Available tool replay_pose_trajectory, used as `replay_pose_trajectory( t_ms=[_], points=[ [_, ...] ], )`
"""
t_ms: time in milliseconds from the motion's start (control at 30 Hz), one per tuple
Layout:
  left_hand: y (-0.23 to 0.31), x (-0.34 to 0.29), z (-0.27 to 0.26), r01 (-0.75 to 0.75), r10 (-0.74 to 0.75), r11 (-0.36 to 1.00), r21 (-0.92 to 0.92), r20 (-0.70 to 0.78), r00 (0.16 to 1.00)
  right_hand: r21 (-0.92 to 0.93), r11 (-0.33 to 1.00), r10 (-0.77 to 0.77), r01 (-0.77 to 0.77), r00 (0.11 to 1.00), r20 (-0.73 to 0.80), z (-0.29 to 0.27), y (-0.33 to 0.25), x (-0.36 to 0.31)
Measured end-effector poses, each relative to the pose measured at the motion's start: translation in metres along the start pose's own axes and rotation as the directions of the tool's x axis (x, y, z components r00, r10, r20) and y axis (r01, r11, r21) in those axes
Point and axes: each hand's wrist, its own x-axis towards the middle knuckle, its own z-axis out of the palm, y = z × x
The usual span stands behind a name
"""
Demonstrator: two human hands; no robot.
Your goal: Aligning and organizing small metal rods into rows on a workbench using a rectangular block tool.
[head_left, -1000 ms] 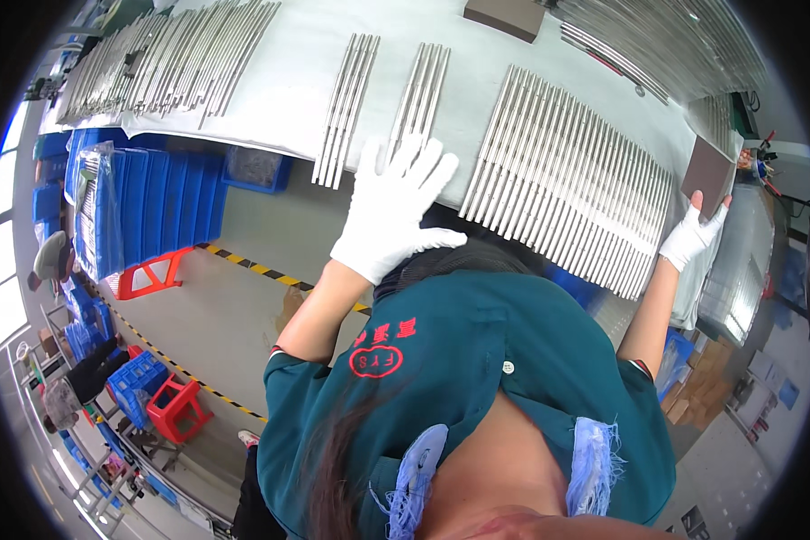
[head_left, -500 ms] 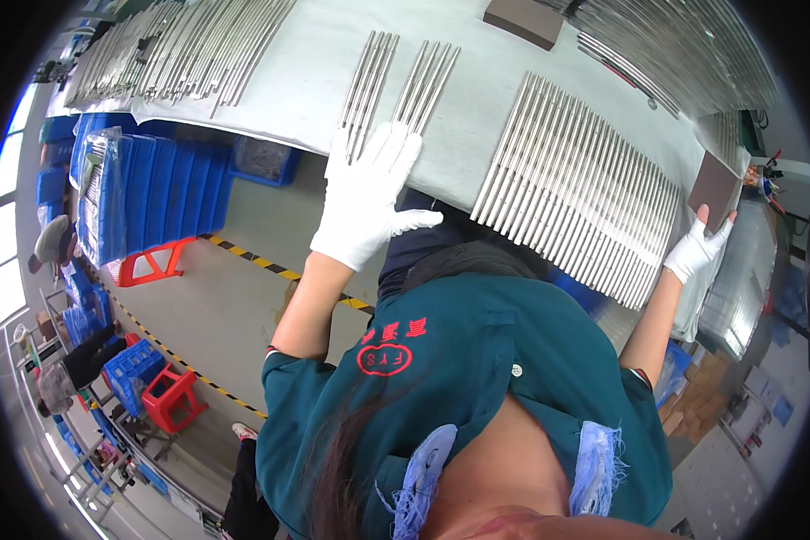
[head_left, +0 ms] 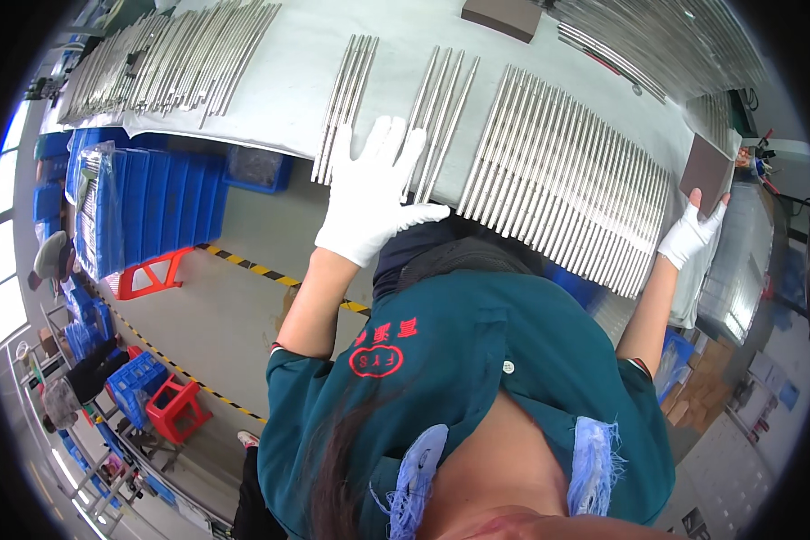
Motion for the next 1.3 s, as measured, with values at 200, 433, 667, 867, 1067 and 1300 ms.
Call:
replay_pose_trajectory(
  t_ms=[200, 433, 667, 867, 1067, 1300],
  points=[
    [0.012, 0.008, 0.012, -0.041, 0.042, 0.995, -0.088, 0.009, 0.999, -0.002, 1.000, -0.012, 0.012, 1.000, 0.000, 0.001, -0.002, -0.001],
    [0.016, 0.015, 0.015, -0.143, 0.141, 0.984, -0.108, -0.022, 0.990, 0.010, 1.000, -0.008, 0.008, 1.000, 0.003, 0.000, 0.002, -0.001],
    [0.008, 0.020, 0.021, -0.175, 0.173, 0.984, -0.014, -0.092, 0.981, 0.028, 0.999, 0.027, -0.027, 1.000, -0.008, 0.003, -0.006, -0.003],
    [0.006, 0.016, 0.019, -0.138, 0.125, 0.987, -0.079, -0.153, 0.980, 0.042, 0.999, 0.012, -0.012, 1.000, 0.005, 0.003, 0.001, -0.001],
    [-0.043, -0.011, -0.007, 0.153, -0.141, 0.987, 0.051, -0.187, 0.972, 0.000, 1.000, 0.027, -0.027, 1.000, 0.004, 0.001, -0.005, -0.002],
    [-0.066, -0.027, -0.005, 0.174, -0.160, 0.973, 0.154, -0.097, 0.982, 0.034, 0.999, 0.027, -0.028, 0.999, 0.019, 0.000, 0.003, 0.002]
  ],
)
